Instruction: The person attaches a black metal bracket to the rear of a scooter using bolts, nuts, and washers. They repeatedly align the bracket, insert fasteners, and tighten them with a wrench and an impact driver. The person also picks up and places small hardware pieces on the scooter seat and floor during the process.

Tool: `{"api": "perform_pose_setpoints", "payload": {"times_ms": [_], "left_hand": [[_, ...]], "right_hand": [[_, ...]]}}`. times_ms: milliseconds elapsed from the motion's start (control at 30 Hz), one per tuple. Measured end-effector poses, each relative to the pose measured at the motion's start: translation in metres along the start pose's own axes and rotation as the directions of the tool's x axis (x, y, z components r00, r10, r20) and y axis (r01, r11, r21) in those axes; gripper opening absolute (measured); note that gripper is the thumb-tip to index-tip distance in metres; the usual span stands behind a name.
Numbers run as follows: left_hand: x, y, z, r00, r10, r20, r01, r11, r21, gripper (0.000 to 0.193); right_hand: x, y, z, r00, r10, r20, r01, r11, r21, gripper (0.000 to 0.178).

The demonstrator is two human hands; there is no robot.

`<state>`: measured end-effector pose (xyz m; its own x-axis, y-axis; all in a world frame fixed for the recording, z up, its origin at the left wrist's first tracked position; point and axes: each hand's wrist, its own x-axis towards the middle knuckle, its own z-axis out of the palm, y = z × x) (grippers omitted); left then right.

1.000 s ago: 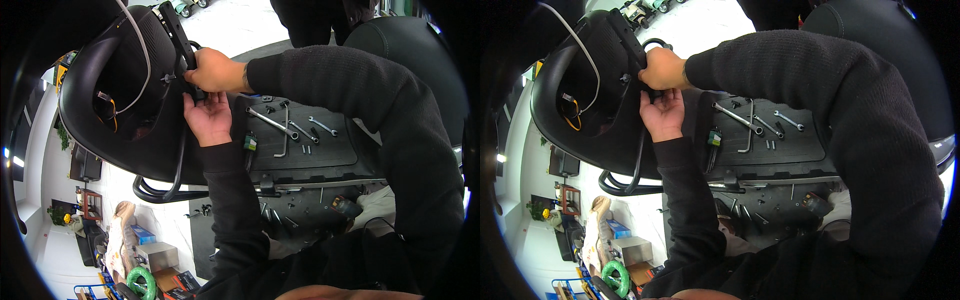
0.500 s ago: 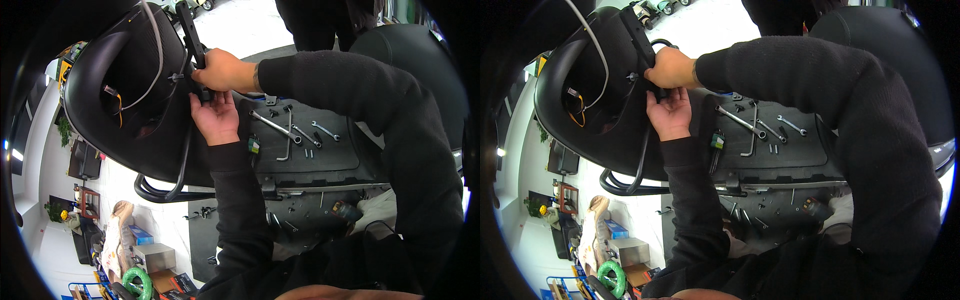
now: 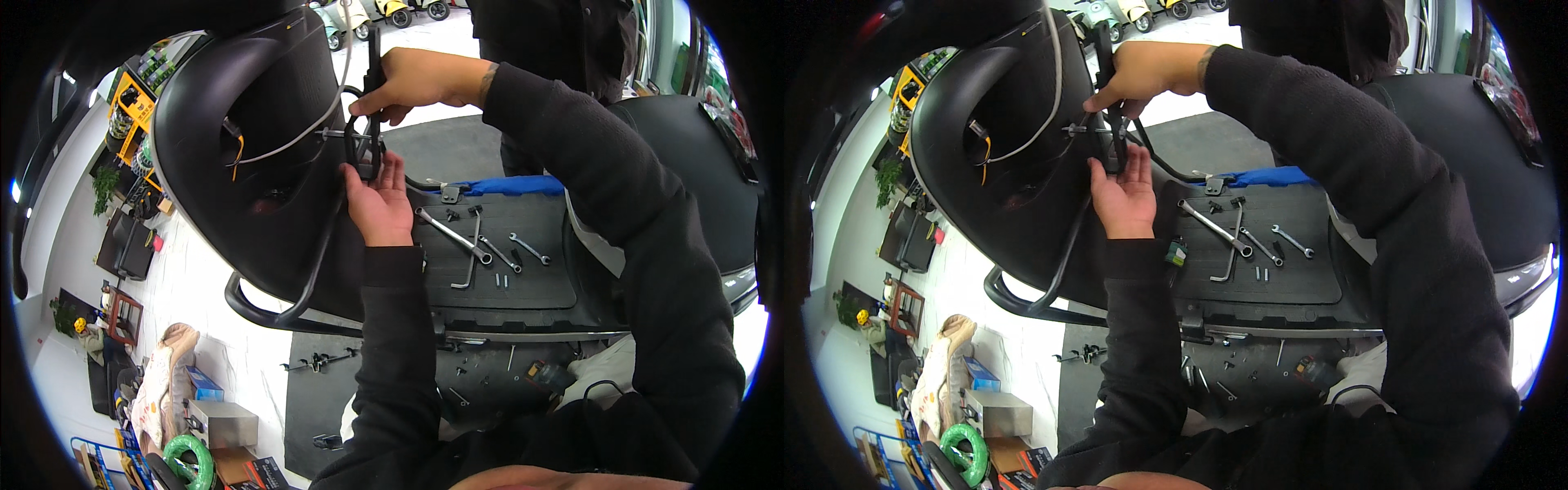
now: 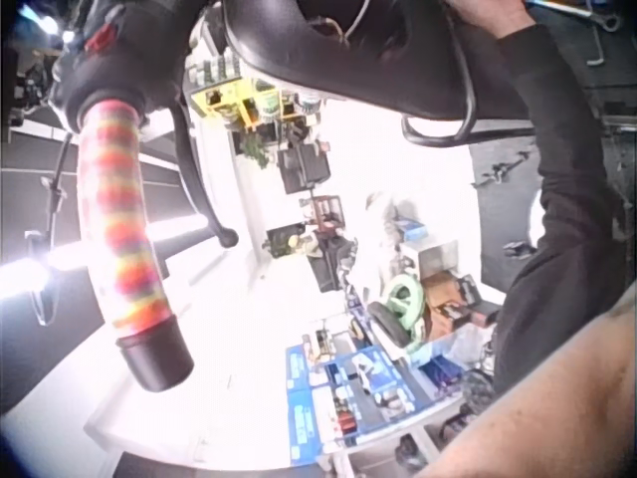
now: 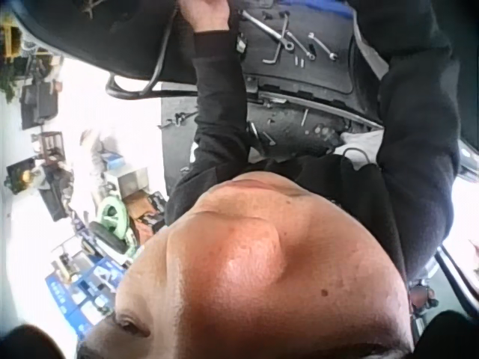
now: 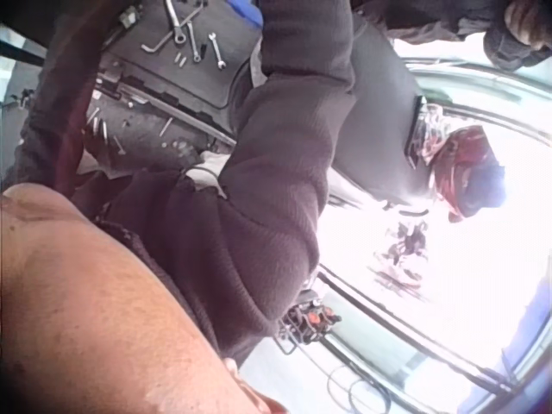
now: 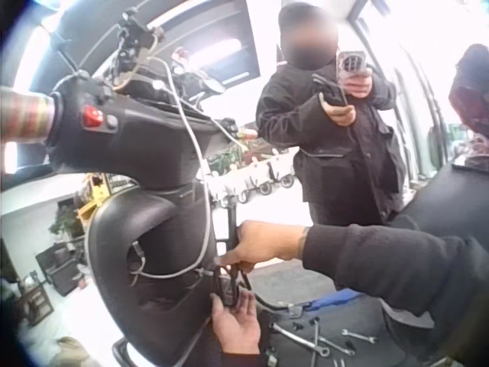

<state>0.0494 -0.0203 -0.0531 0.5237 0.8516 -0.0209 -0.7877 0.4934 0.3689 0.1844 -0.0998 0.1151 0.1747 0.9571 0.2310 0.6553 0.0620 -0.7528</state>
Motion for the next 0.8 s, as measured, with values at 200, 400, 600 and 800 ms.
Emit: {"api": "perform_pose_setpoints", "payload": {"times_ms": [200,400,600,800], "left_hand": [[-0.040,-0.024,0.020,0.961,0.154,-0.230,-0.085,0.955,0.283,0.034],[-0.038,-0.003,0.031,0.967,0.253,0.013,-0.236,0.880,0.411,0.019],[-0.026,0.028,0.032,0.997,-0.045,0.055,0.029,0.964,0.263,0.011],[-0.001,0.033,0.016,0.925,-0.305,0.226,0.273,0.948,0.161,0.016]], "right_hand": [[0.000,0.002,0.006,0.999,-0.018,-0.051,0.019,1.000,0.022,0.051],[0.004,0.009,0.006,0.996,-0.081,-0.027,0.080,0.996,-0.046,0.056],[0.008,0.014,0.004,0.996,-0.093,-0.013,0.091,0.990,-0.107,0.063],[0.007,0.015,0.006,0.994,-0.112,-0.005,0.111,0.992,-0.056,0.061]]}}
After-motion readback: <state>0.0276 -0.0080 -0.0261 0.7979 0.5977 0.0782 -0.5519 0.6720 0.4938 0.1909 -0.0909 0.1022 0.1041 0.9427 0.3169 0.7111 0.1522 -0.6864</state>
